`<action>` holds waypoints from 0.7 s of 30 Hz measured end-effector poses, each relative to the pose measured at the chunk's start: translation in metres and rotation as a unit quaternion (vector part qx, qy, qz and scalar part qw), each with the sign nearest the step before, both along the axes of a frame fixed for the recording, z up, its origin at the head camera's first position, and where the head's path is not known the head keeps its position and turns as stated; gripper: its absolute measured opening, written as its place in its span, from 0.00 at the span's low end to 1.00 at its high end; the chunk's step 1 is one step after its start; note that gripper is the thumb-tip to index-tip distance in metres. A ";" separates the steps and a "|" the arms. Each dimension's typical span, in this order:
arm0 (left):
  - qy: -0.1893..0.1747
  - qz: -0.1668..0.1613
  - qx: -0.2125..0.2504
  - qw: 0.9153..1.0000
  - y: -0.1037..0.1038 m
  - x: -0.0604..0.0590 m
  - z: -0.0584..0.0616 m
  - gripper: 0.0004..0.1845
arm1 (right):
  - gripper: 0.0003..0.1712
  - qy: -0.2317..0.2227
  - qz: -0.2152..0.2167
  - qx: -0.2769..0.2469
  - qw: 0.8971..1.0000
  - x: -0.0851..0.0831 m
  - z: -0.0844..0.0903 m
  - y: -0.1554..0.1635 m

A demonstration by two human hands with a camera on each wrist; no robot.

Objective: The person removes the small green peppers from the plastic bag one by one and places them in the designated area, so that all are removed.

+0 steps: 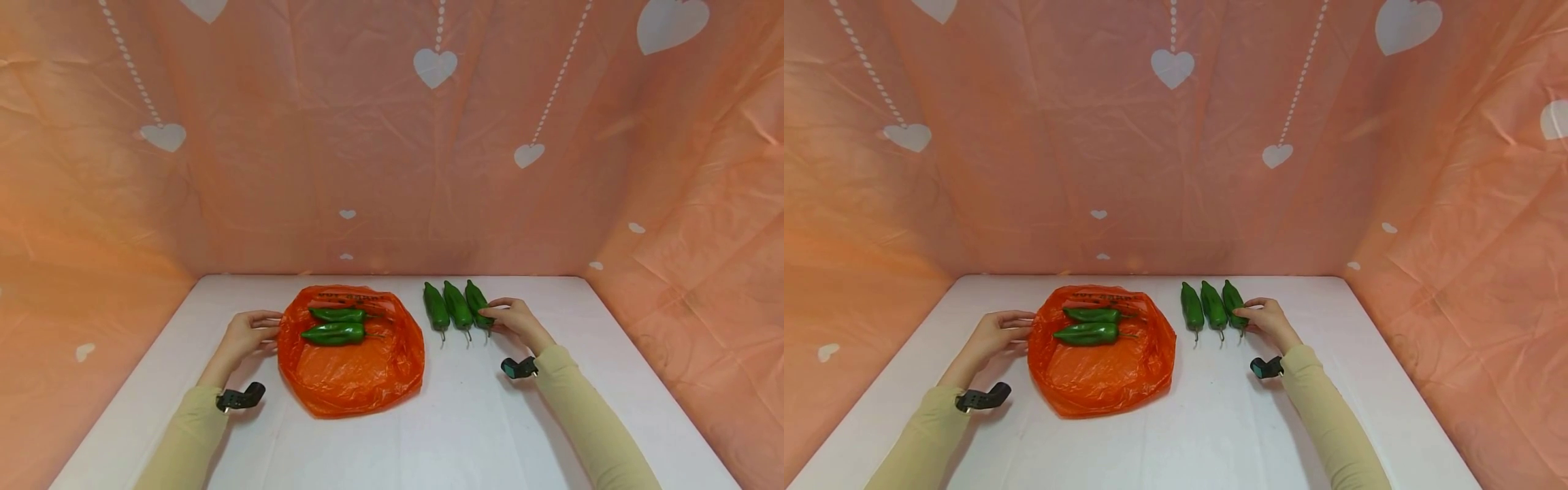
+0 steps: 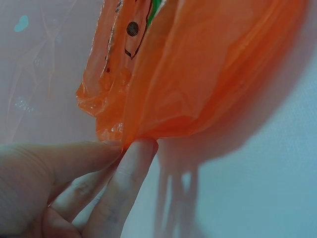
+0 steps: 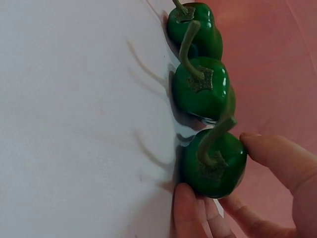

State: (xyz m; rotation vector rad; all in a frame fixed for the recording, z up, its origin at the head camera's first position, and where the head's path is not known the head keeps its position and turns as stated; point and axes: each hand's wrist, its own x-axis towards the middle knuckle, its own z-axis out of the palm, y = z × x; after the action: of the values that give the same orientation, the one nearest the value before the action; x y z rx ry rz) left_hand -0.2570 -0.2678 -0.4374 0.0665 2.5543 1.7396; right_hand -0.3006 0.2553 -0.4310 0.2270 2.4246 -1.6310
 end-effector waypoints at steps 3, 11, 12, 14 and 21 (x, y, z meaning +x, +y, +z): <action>-0.004 0.003 0.007 1.000 0.000 0.000 0.000 0.19 | 0.33 0.004 0.007 -0.025 1.000 0.000 0.000 0.001; -0.001 0.001 0.004 1.000 0.000 -0.001 0.001 0.19 | 0.32 0.007 0.025 -0.062 0.998 0.002 0.003 0.006; -0.002 0.001 0.003 1.000 0.000 -0.001 0.001 0.19 | 0.31 0.012 0.027 -0.067 0.997 0.002 0.004 0.007; -0.004 0.002 0.001 1.000 0.000 -0.001 0.002 0.19 | 0.31 0.016 0.032 -0.070 0.997 0.003 0.006 0.010; -0.001 0.001 0.006 1.000 0.000 0.000 0.003 0.19 | 0.30 0.032 0.040 -0.054 0.997 0.008 0.022 0.012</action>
State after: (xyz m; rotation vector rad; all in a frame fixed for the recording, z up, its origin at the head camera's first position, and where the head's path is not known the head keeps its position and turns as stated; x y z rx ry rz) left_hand -0.2566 -0.2677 -0.4347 0.0618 2.5436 1.7537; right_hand -0.2923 0.2677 -0.4086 0.0610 2.3499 -1.7524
